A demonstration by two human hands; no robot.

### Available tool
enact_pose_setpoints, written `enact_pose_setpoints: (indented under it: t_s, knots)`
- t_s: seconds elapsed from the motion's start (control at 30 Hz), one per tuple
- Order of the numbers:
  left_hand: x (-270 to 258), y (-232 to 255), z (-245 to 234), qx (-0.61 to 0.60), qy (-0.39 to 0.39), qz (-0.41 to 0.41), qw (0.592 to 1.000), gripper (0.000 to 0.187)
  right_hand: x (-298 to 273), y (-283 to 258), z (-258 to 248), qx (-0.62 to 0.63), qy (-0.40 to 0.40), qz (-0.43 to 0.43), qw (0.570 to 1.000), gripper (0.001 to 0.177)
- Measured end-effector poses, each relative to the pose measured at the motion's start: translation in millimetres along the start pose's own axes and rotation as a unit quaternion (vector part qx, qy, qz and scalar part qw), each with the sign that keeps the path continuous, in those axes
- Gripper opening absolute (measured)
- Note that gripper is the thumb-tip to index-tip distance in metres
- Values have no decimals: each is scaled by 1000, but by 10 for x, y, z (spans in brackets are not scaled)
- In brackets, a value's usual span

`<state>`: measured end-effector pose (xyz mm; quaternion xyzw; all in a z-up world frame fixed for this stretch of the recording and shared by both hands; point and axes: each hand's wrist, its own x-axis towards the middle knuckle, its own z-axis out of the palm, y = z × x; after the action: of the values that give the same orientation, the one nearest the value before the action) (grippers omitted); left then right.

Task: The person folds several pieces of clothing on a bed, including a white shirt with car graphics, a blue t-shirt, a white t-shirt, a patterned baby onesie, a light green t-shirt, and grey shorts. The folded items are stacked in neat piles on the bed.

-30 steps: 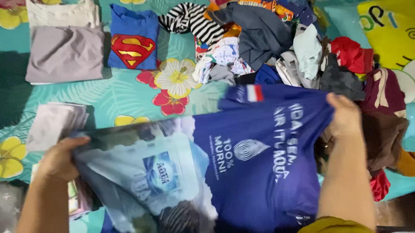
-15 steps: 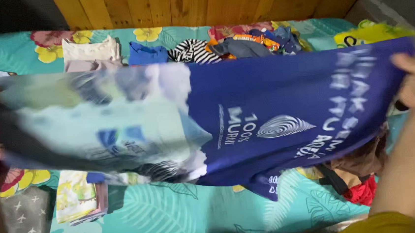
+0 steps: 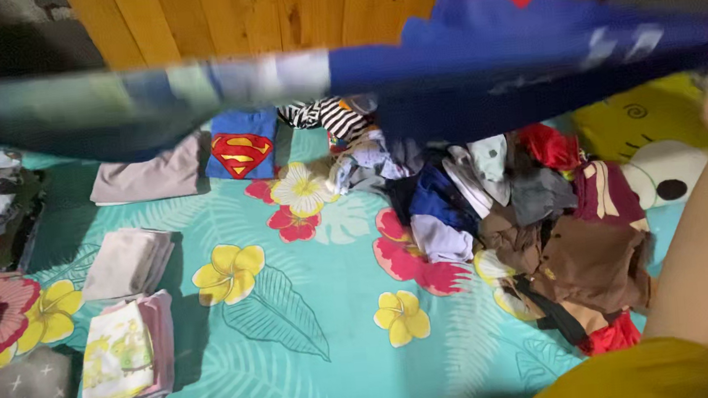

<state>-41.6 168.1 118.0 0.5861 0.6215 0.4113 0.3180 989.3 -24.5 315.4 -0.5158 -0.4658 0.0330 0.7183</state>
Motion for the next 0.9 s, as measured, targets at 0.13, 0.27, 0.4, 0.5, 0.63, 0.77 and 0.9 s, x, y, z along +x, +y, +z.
enact_pose_setpoints:
  t_s: [0.13, 0.27, 0.4, 0.5, 0.63, 0.77, 0.9]
  knots:
    - [-89, -392, 262, 101, -54, -2, 993, 35, -1043, 609, -353, -53, -54, 92, 993, 18]
    - [-426, -976, 792, 197, -134, -33, 971, 38, -2561, 1282, -564, -256, -101, 126, 953, 19]
    - [-1139, -1641, 1307, 287, -211, -78, 931, 38, -3659, 1856, -433, -221, -142, 295, 918, 25]
    - [-1399, -1968, 1475, 373, -248, -20, 894, 32, -3901, 2076, -386, -485, -197, 336, 783, 40]
    - [-1421, -2177, 1549, 465, -338, -11, 819, 32, -4021, 2125, -430, -620, -262, 366, 643, 50]
    - [-1472, -2129, 1668, 559, -467, -36, 685, 28, -4048, 2062, -332, -713, -260, 383, 527, 76]
    - [-1447, -1668, 1858, 565, -375, -56, 733, 33, -3783, 1926, 9, -705, -204, 302, 608, 67]
